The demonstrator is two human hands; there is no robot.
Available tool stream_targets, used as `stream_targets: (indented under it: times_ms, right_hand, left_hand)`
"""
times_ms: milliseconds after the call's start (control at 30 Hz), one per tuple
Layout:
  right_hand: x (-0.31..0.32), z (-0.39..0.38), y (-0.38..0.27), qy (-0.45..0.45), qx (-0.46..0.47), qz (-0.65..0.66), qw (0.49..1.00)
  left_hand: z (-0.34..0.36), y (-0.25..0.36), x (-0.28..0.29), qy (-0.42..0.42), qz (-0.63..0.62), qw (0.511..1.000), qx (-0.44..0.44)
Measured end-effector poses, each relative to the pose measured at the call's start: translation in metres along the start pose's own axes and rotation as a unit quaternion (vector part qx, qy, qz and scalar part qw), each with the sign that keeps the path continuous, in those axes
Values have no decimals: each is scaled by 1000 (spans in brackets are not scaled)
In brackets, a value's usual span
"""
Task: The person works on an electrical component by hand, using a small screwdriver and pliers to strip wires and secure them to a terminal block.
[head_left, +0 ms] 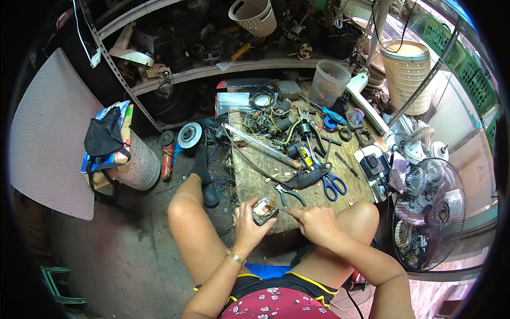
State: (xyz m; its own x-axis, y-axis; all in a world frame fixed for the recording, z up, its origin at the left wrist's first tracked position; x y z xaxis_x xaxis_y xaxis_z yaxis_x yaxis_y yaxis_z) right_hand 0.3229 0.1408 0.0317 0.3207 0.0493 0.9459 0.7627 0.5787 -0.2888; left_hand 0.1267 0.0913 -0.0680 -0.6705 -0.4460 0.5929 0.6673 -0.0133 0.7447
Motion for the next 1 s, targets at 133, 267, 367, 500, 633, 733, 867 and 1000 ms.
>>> stream_targets:
  times_ms: [133,267,367,500,633,733,867,1000]
  right_hand:
    - [0,9,-8,-52,-10,-24,998]
    - [-6,14,-3,-33,-29,0,999]
    - [-12,19,20,30,-87,40,995]
    - [-32,16,42,5,-128,7,992]
    - [-49,18,52,18,-82,13,996]
    - [-56,25,52,52,-33,20,998]
    - [-57,36,44,98,35,-29,994]
    - [-54,51,57,162,32,-31,986]
  left_hand:
    - [1,-2,-3,4,15,1000,5]
    - [-2,-4,-5,4,30,1000,3]
    - [-1,-4,-3,-5,27,1000,8]
    - [-4,-6,-1,8,6,999,32]
    - [-4,-3,1,6,14,999,37]
    - [-7,3,4,16,20,999,25]
    - [-10,0,3,32,42,998,32]
    - [-9,3,2,21,63,997,46]
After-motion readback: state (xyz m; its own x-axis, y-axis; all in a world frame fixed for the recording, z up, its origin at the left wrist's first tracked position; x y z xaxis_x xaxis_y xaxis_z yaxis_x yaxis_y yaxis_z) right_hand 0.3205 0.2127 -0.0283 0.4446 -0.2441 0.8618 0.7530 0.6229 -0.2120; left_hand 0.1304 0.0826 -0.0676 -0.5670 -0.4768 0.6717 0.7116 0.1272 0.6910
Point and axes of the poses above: each hand's wrist, its own z-axis towards the middle knuckle, its own x-axis out of the back of the hand, y = z × x, the point moved 3 cm from there along z, towards the middle knuckle, and after that the axes turned 10 degrees about y, right-handed, at the moved point
